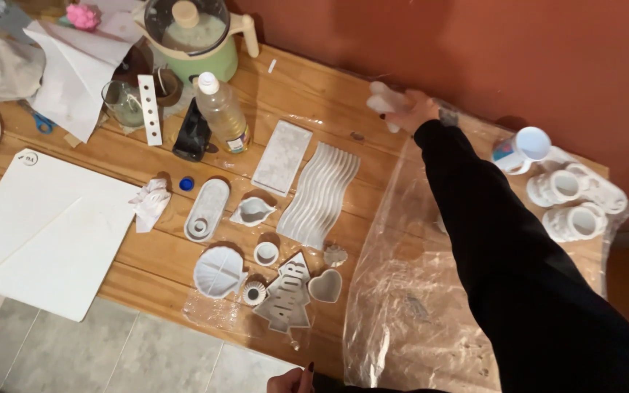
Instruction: Demolding plaster or ceramic decorative objects from silicone molds.
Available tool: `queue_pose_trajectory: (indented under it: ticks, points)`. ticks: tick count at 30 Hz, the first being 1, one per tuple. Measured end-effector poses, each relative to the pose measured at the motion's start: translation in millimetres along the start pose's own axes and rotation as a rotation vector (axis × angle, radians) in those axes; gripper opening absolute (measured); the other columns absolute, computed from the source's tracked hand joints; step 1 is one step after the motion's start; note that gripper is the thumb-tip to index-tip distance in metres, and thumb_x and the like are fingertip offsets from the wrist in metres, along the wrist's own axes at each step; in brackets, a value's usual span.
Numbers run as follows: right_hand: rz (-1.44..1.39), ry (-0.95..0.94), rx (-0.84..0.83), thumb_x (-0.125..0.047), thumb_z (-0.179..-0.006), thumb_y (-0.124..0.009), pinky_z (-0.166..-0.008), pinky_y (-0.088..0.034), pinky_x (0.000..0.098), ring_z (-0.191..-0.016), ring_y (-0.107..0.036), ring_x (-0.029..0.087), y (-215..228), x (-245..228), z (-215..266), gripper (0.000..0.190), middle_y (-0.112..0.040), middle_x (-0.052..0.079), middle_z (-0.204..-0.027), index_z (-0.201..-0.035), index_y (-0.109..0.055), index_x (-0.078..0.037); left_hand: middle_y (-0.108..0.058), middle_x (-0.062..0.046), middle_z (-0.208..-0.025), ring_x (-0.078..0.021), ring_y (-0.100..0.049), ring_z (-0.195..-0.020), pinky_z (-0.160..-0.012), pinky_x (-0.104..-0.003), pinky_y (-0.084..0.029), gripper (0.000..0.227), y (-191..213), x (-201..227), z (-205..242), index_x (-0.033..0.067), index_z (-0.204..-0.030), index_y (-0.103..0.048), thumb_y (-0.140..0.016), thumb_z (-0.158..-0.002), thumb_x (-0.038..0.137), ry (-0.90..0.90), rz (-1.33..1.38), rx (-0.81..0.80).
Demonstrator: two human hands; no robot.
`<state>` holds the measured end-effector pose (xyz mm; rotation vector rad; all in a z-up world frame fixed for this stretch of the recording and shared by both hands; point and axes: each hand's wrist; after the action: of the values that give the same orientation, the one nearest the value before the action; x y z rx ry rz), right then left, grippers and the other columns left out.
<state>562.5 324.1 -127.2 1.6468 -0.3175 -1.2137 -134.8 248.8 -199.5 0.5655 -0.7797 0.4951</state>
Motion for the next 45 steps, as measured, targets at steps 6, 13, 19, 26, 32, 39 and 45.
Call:
queue_pose_trajectory:
  ticks: [6,13,19,26,32,39,45]
  points:
    - [-1.288,-0.002,-0.549,-0.040,-0.087,-0.084,-0.108,-0.048,0.0488,-0.120,-0.063,0.035,98,-60,95,0.088,-0.062,0.020,-0.133,-0.147,-0.044,0.009,-0.068,-0.008,-0.045,-0.0115,-0.064,-0.040,-0.043,-0.029,-0.049,0.032,-21,24,7,0.0048,-0.063,-0.077,-0.077,-0.087,0.026,-0.097,0.019,-0.159]
    - [-1.684,0.180,-0.854,-0.051,-0.089,-0.079,-0.111,-0.048,0.0551,-0.124,-0.060,0.042,242,-106,279,0.095,-0.055,0.028,-0.140,-0.153,-0.038,0.005,-0.061,-0.005,-0.045,-0.0084,-0.058,-0.042,-0.041,-0.029,-0.045,0.037,-72,74,46,0.0029,-0.058,-0.070,-0.076,-0.089,0.022,-0.445,0.012,-0.169]
    - [-1.825,0.347,-0.989,-0.054,-0.079,-0.086,-0.102,-0.050,0.0545,-0.123,-0.059,0.045,328,-70,409,0.109,-0.041,0.021,-0.161,-0.163,-0.030,-0.012,-0.052,-0.005,-0.044,-0.0103,-0.043,-0.038,-0.040,-0.031,-0.034,0.042,-119,170,137,0.0015,-0.054,-0.063,-0.074,-0.090,0.021,-0.653,-0.060,-0.099]
    - [-1.855,0.380,-1.055,-0.059,-0.074,-0.089,-0.101,-0.049,0.0562,-0.130,-0.056,0.046,386,-9,500,0.124,-0.033,0.023,-0.166,-0.170,-0.026,-0.014,-0.054,-0.004,-0.046,-0.0094,-0.044,-0.041,-0.042,-0.030,-0.035,0.040,-193,199,216,0.0009,-0.059,-0.064,-0.070,-0.093,0.021,-0.728,-0.071,-0.127]
    - [-1.863,0.374,-0.893,-0.050,-0.080,-0.085,-0.104,-0.048,0.0570,-0.128,-0.056,0.044,410,10,549,0.113,-0.031,0.021,-0.165,-0.166,-0.023,-0.011,-0.058,-0.007,-0.054,-0.0121,-0.050,-0.047,-0.046,-0.030,-0.040,0.032,-212,219,245,-0.0008,-0.068,-0.066,-0.071,-0.094,0.017,-0.752,-0.085,-0.097]
    - [-1.340,0.309,-0.259,-0.021,-0.074,-0.090,-0.116,-0.044,0.0435,-0.134,-0.056,0.032,384,12,599,0.107,-0.056,0.019,-0.145,-0.159,-0.029,0.001,-0.074,-0.012,-0.108,-0.0201,-0.072,-0.101,-0.088,-0.030,-0.056,0.015,-176,335,307,0.0023,-0.107,-0.072,-0.069,-0.094,0.000,-1.143,0.007,0.049]
    - [-0.448,0.386,0.283,-0.017,-0.064,-0.095,-0.107,-0.053,0.0373,-0.124,-0.068,0.024,361,-21,628,0.109,-0.068,0.014,-0.131,-0.155,-0.037,-0.002,-0.051,-0.013,-0.145,-0.0205,-0.054,-0.135,-0.111,-0.034,-0.046,0.073,-212,345,295,0.0045,-0.154,-0.032,-0.068,-0.091,-0.007,-0.837,0.804,-0.742]
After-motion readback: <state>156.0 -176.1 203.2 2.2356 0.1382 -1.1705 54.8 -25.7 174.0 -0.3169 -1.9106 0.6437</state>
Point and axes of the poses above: each hand's wrist, its own z-axis away from the middle knuckle, its own y-axis out of the back of the hand, x = y × z
